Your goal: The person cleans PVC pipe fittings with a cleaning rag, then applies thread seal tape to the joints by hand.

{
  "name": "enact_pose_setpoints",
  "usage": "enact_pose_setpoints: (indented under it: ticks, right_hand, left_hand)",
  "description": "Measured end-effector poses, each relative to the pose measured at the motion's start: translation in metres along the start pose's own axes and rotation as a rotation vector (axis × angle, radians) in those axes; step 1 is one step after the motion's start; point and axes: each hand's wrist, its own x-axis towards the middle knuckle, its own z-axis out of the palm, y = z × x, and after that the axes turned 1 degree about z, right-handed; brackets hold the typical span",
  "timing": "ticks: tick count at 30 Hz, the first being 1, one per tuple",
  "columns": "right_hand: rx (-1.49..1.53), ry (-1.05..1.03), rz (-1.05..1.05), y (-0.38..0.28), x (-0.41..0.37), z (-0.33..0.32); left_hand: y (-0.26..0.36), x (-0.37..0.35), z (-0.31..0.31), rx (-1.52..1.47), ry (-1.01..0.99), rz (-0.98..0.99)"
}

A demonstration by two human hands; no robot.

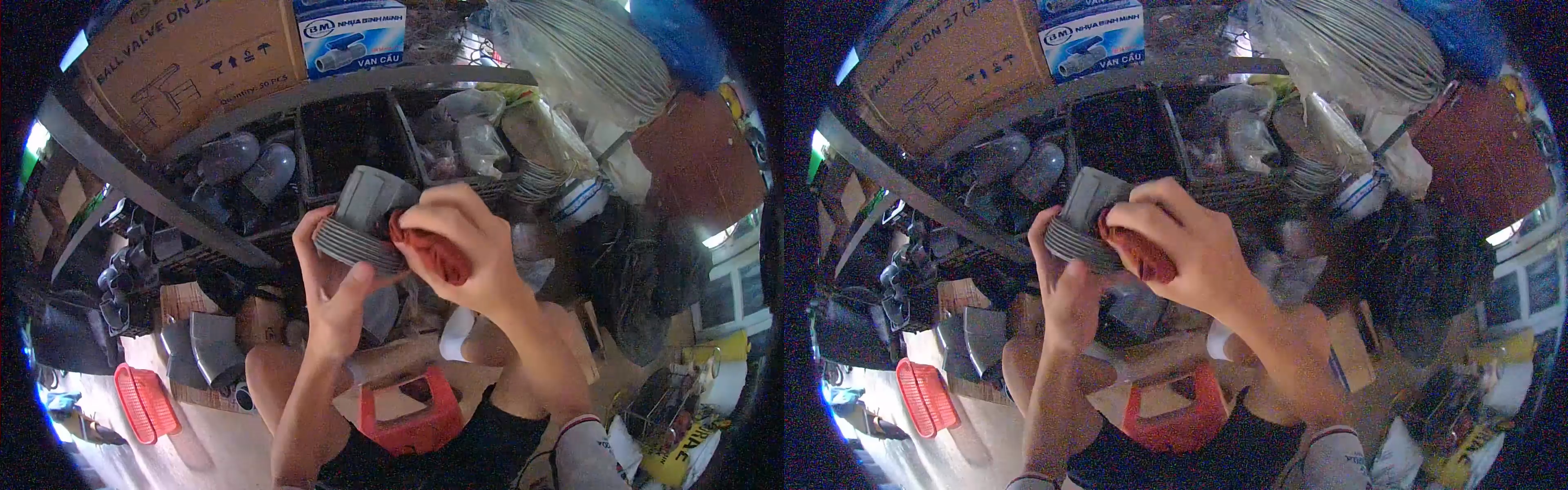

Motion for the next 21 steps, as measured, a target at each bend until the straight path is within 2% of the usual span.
enact_pose_setpoints:
  ticks: [2,3,6,7,10,14,15,16,18,21]
  right_hand:
    - [-0.031,-0.093,-0.042,-0.003,-0.003,-0.002]
    - [0.048,-0.081,-0.045,-0.005,-0.006,0.008]
    - [-0.006,-0.012,-0.098,-0.007,-0.005,0.013]
    - [-0.021,-0.039,-0.037,-0.003,-0.005,0.007]
    - [-0.034,0.154,-0.028,0.003,-0.004,0.011]
    - [-0.004,0.288,-0.022,0.006,0.002,0.011]
    - [-0.09,0.345,0.009,0.012,0.001,0.009]
    - [-0.035,0.325,0.231,0.015,-0.002,0.005]
    - [0.208,0.462,0.349,0.021,-0.002,0.005]
    - [0.135,0.309,0.042,0.001,-0.002,0.002]
  left_hand:
    - [-0.01,0.003,-0.006,0.024,0.076,0.097]
    - [-0.012,0.002,-0.013,0.0,0.071,0.058]
    - [0.002,-0.002,-0.006,-0.084,0.05,0.005]
    - [0.001,-0.002,-0.007,-0.06,0.036,0.012]
    - [-0.001,-0.003,-0.005,-0.016,0.015,0.011]
    - [0.004,-0.007,0.004,-0.022,0.062,-0.041]
    - [0.004,-0.008,0.003,0.033,0.051,-0.009]
    - [0.003,-0.01,0.002,0.087,0.042,0.024]
    - [-0.001,-0.008,-0.003,0.299,-0.043,0.19]
    - [-0.002,-0.004,-0.002,0.221,0.037,0.099]
